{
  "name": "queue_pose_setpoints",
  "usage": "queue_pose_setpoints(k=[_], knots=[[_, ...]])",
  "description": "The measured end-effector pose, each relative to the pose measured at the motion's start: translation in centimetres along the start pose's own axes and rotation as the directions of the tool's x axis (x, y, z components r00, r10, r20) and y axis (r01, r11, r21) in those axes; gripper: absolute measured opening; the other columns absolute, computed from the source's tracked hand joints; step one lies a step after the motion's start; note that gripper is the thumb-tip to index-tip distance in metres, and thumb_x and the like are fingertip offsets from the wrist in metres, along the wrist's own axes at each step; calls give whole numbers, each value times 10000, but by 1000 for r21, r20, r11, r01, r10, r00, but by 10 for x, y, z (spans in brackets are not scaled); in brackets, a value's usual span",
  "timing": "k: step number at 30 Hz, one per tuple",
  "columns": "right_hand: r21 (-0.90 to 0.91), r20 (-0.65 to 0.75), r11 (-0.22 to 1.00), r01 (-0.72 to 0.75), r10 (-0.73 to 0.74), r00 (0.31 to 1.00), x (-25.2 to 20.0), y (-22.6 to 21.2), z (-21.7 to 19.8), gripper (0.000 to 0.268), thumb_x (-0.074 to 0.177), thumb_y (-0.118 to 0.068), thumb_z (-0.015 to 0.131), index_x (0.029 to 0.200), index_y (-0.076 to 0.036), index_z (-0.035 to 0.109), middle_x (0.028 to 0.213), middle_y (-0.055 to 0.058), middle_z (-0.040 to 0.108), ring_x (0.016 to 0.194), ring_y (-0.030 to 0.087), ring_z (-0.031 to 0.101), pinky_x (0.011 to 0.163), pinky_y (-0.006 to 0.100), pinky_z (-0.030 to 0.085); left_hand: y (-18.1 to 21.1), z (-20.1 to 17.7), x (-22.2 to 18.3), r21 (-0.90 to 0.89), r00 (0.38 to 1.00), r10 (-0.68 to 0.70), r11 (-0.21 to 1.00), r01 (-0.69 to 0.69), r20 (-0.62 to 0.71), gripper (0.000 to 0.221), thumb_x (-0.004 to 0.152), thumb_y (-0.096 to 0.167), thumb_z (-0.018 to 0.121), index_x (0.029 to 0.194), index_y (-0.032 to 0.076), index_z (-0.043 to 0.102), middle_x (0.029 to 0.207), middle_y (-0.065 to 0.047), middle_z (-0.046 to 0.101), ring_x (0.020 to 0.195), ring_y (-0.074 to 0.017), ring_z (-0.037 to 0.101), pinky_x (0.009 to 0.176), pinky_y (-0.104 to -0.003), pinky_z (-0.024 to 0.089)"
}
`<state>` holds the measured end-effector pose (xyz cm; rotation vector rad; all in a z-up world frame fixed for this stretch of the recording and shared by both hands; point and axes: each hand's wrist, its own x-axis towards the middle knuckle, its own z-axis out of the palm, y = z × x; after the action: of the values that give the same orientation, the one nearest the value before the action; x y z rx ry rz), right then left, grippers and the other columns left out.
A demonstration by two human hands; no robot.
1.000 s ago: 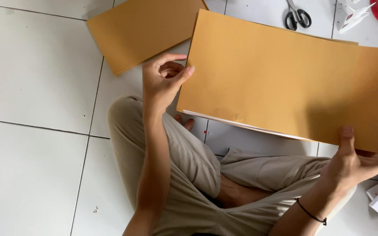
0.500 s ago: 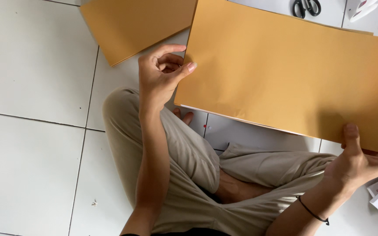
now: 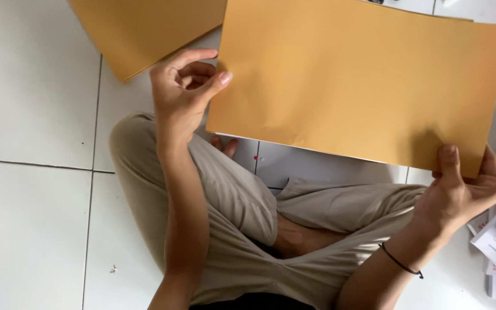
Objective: The person places a stack of printed papers into a brown cardstock cover by hand and presses the cover down.
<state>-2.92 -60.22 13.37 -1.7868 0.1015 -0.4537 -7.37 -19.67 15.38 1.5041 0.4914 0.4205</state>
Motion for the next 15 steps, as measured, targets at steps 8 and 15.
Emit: queue_pose_setpoints(k=[8, 15], knots=[[48, -32, 997, -68, 69, 997, -1, -14, 9, 267, 916, -208, 815, 1059, -26, 681, 867, -35, 580, 777, 82, 520, 548, 253, 354, 3, -1, -2, 37, 1000, 12, 999, -13, 20, 313, 835, 106, 832, 1119, 22, 730, 801, -57, 704, 755, -97, 679, 721, -204, 589], [82, -32, 994, -72, 75, 997, 0, -14, 11, 265, 908, -184, 790, 1085, -9, 698, 919, -16, 635, 852, 107, 601, 602, 259, 457, -1, -1, -1, 30, 999, 30, 999, -31, 29, 315, 861, 89, 826, 1145, -1, 723, 818, -65, 698, 771, -107, 678, 752, -218, 604]])
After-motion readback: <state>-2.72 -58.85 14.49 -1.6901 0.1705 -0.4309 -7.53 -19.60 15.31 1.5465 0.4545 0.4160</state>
